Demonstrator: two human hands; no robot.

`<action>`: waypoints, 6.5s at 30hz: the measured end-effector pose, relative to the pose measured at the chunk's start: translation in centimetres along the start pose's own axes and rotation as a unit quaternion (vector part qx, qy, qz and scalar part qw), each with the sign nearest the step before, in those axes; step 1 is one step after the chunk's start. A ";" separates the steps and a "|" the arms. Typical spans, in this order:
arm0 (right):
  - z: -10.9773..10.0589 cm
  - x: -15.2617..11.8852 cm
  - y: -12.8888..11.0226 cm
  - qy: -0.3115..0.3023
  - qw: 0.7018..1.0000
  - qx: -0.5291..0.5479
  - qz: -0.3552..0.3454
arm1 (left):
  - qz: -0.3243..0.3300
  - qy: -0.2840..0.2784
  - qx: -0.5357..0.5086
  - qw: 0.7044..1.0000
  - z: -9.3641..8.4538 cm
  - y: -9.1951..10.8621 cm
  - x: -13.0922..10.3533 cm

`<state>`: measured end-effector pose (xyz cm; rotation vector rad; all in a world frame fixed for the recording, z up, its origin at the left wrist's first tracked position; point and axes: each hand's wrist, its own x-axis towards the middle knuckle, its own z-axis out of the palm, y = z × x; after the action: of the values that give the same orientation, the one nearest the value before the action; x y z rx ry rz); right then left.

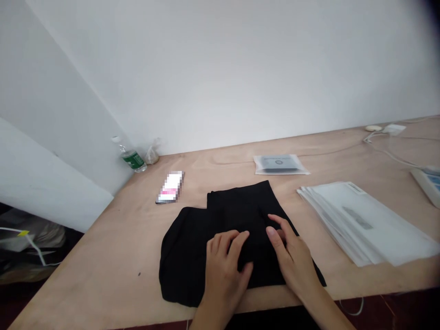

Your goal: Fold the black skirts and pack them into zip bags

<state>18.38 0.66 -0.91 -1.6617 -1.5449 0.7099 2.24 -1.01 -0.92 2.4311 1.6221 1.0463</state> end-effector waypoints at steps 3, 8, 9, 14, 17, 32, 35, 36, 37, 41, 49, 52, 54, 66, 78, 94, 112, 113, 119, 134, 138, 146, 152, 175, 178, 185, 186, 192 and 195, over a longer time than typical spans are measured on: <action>0.3 0.1 -0.1 0.007 1.000 -0.001 0.002 | -0.021 0.005 -0.020 1.000 -0.3 -0.7 -0.7; 0.1 0.0 -0.5 0.031 0.998 -0.044 -0.040 | -0.007 0.022 -0.059 0.998 0.2 -0.6 -0.9; 0.1 -0.1 -0.5 0.037 0.996 -0.059 -0.047 | -0.003 0.028 -0.063 0.998 0.3 -0.5 -0.9; 0.1 -0.3 0.5 0.050 0.985 -0.136 -0.094 | 0.005 0.055 -0.070 0.996 1.2 -0.2 -0.5; 0.2 -0.4 0.4 0.064 0.974 -0.182 -0.118 | 0.001 0.075 -0.068 0.995 1.3 -0.1 -0.4; 3.1 2.2 0.7 -0.036 0.923 -0.321 -0.212 | -0.030 -0.031 -0.058 0.997 0.1 1.1 0.7; 3.0 2.1 1.0 -0.037 0.923 -0.315 -0.217 | -0.017 -0.049 -0.032 0.998 -0.2 1.3 1.3; 3.0 2.1 1.0 -0.035 0.926 -0.310 -0.214 | -0.010 -0.062 -0.013 0.998 -0.1 1.2 1.5; 2.9 2.1 1.1 -0.035 0.929 -0.303 -0.210 | -0.003 -0.080 0.009 0.997 0.2 1.0 1.7; 2.8 2.4 1.3 -0.057 0.940 -0.280 -0.186 | 0.017 -0.157 0.076 0.984 1.8 0.2 1.6; 1.4 2.7 1.3 -0.105 0.954 -0.242 -0.145 | 0.011 -0.180 0.121 0.976 2.5 -0.1 0.8; -1.3 3.1 2.9 0.004 0.962 -0.252 -0.104 | 0.010 -0.187 0.129 0.974 2.4 0.0 0.9; -3.6 3.4 4.6 0.106 0.948 -0.292 -0.069 | 0.009 -0.189 0.129 0.973 2.3 0.1 0.9; -7.8 3.8 10.7 0.121 0.915 -0.384 0.018 | 0.010 -0.193 0.124 0.973 2.3 0.0 0.8; -8.3 3.9 11.4 0.126 0.901 -0.415 0.035 | 0.009 -0.178 0.115 0.977 2.5 -0.1 0.7; 0.1 1.2 -1.3 -0.035 0.893 -0.222 -0.389 | -0.028 -0.003 0.136 0.990 -0.7 -0.9 1.1; 1.1 4.8 -0.7 -0.089 0.980 -0.175 0.006 | -0.088 0.133 -0.088 0.983 0.8 -2.7 0.2; 1.2 4.9 -0.8 -0.100 0.984 -0.150 0.015 | -0.089 0.137 -0.091 0.982 0.8 -2.7 0.2; 0.8 4.0 -1.2 -0.045 0.972 0.189 0.136 | -0.093 0.149 -0.080 0.981 0.4 -2.7 0.7; -2.9 -0.1 -1.7 -0.083 0.770 0.530 0.346 | -0.045 0.026 -0.017 0.999 1.3 -0.8 2.2; -1.7 0.8 -0.9 -0.009 0.755 0.561 0.339 | -0.041 0.025 0.011 0.999 1.6 0.3 2.0; -0.9 0.3 -1.7 -0.140 0.688 0.624 0.344 | -0.032 -0.032 0.029 0.999 2.3 1.8 1.5; 0.5 0.6 -1.9 -0.161 0.639 0.680 0.321 | -0.017 -0.061 0.019 0.998 1.9 1.3 1.1; 4.4 3.6 -4.0 -0.080 0.576 0.717 0.384 | 0.093 -0.064 -0.056 0.992 0.5 -1.8 0.7; 4.3 3.8 -3.7 -0.099 0.584 0.719 0.364 | 0.095 -0.065 -0.035 0.993 0.3 -2.0 0.4; 4.3 2.3 -2.6 -0.220 0.685 0.644 0.259 | 0.029 0.061 0.043 0.997 0.2 -1.0 0.5; 3.9 1.6 -2.3 -0.234 0.688 0.636 0.259 | 0.011 0.087 0.034 0.996 0.2 -1.0 0.7; -1.5 -0.5 -1.7 -0.323 0.804 0.443 0.232 | -0.059 0.002 0.062 0.996 -0.6 -1.7 1.9; -2.8 1.6 -2.5 -0.255 0.906 0.323 0.097 | -0.048 -0.070 0.104 0.991 -1.0 -2.1 2.5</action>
<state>19.45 1.78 2.88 -1.1687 -1.2560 1.6643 0.58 1.68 0.28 2.4549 1.8617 0.7091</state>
